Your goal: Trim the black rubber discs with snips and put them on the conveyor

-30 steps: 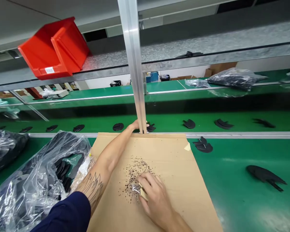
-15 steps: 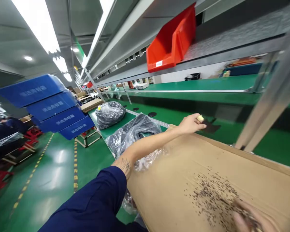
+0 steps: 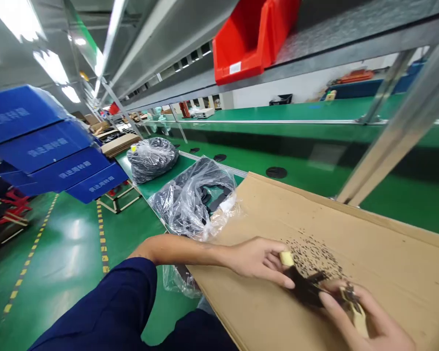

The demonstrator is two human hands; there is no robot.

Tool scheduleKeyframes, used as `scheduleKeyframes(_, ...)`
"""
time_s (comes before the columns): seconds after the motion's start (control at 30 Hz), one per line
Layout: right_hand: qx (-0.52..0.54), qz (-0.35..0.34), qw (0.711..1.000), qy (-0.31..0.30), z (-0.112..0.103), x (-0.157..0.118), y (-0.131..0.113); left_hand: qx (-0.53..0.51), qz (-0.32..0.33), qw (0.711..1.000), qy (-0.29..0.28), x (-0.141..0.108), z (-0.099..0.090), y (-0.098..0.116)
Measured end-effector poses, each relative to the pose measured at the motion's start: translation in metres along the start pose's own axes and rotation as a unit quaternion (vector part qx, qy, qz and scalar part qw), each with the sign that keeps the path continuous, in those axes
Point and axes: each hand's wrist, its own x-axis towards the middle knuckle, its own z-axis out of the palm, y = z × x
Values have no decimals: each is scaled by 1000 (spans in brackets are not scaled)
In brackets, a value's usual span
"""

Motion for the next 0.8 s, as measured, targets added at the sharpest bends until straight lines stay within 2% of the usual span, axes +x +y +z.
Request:
scheduleKeyframes(0.07,15,27,999,-32,1,1,-21,99,8,994,-38,-13,-16,8)
scheduleKeyframes(0.1,20,38,999,-26,1,1,-27,178,3,983,-43,-19,-28,13)
scheduleKeyframes(0.13,22,52,998,-19,1,2,-30,284,-8,959,-17,-24,-44,19)
scheduleKeyframes(0.17,19,67,998,-4,0,2,-30,415,-39,908,43,-27,-63,25)
scheduleKeyframes(0.2,17,83,996,10,-1,2,-28,526,-93,839,106,-30,-82,29)
scheduleKeyframes(0.23,17,99,995,23,-3,2,-25,559,-123,808,142,-32,-103,32)
scheduleKeyframes(0.3,35,127,991,38,-4,2,-17,584,-158,776,177,-34,-140,31)
scheduleKeyframes(0.4,85,152,984,43,-3,1,-7,595,-188,759,188,-34,-175,16)
scheduleKeyframes(0.53,125,161,978,41,2,-2,-7,591,-184,760,198,-36,-187,-3)
scheduleKeyframes(0.63,144,164,975,35,3,-2,-12,590,-154,759,227,-42,-184,-2)
scheduleKeyframes(0.73,151,162,974,42,1,-1,-17,592,-106,755,261,-51,-172,10)
scheduleKeyframes(0.8,159,166,972,43,-1,-1,-20,581,-47,766,272,-54,-153,17)
